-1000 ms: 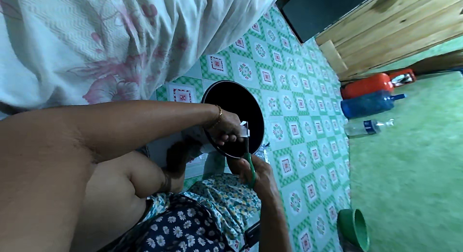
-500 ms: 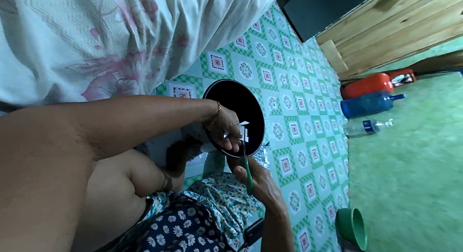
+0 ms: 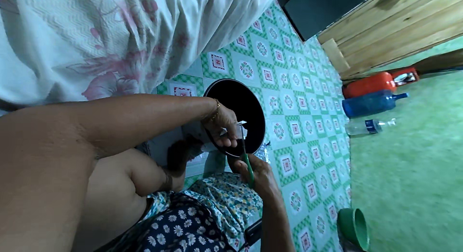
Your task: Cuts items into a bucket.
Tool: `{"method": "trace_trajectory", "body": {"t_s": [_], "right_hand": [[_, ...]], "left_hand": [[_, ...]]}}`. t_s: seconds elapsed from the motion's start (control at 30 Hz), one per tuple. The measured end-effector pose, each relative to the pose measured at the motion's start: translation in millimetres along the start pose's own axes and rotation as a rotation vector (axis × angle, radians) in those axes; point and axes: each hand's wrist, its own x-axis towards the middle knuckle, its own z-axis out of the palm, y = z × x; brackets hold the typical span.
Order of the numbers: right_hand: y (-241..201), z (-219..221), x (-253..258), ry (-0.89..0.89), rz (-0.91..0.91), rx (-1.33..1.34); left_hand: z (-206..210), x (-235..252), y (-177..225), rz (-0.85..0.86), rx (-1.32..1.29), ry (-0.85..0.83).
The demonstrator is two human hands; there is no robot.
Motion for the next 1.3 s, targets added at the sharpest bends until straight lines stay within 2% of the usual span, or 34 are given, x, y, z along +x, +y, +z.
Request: {"method": "trace_trajectory", "body": {"t_s": [0.13,0.33,0.53,0.63,0.73,0.87,0.97,1.1,1.2,1.3], "right_hand": [[-2,1,4,0.018,0.052,0.116],[-5,-1,5,0.049,0.131,0.187],[-7,-2,8,0.034,0.150,0.221],[-3,-6,7,-0.043,0.176,0.207],[3,-11,2,-0.154,0.124,0.152],[-4,-12,-2,-0.198,0.089,0.101],[-7,-8,3,-0.133,0.089,0.119],[-6,-3,9,0.015,0.081,0.304],[-1,-3,8,0.024,0.054,0.363],[0,-9,0,-0.043,0.092,0.256]], "left_hand": [[-4,-5,4,-0.027,0.138,0.037],[-6,2,1,-0.029,0.054,0.040],[-7,-3,2,-0.010,0.142,0.079],[-10,-2,4,-0.029,0.105,0.128],[-13,0,4,-0.047,0.085,0.149],[-10,1,4,-0.046,0.123,0.137],[-7,-1,3,-0.037,0.202,0.101],[-7,-2,4,-0.038,0.229,0.094],[-7,-2,5,-0.056,0.225,0.095],[-8,-2,6,-0.081,0.176,0.126]]}}
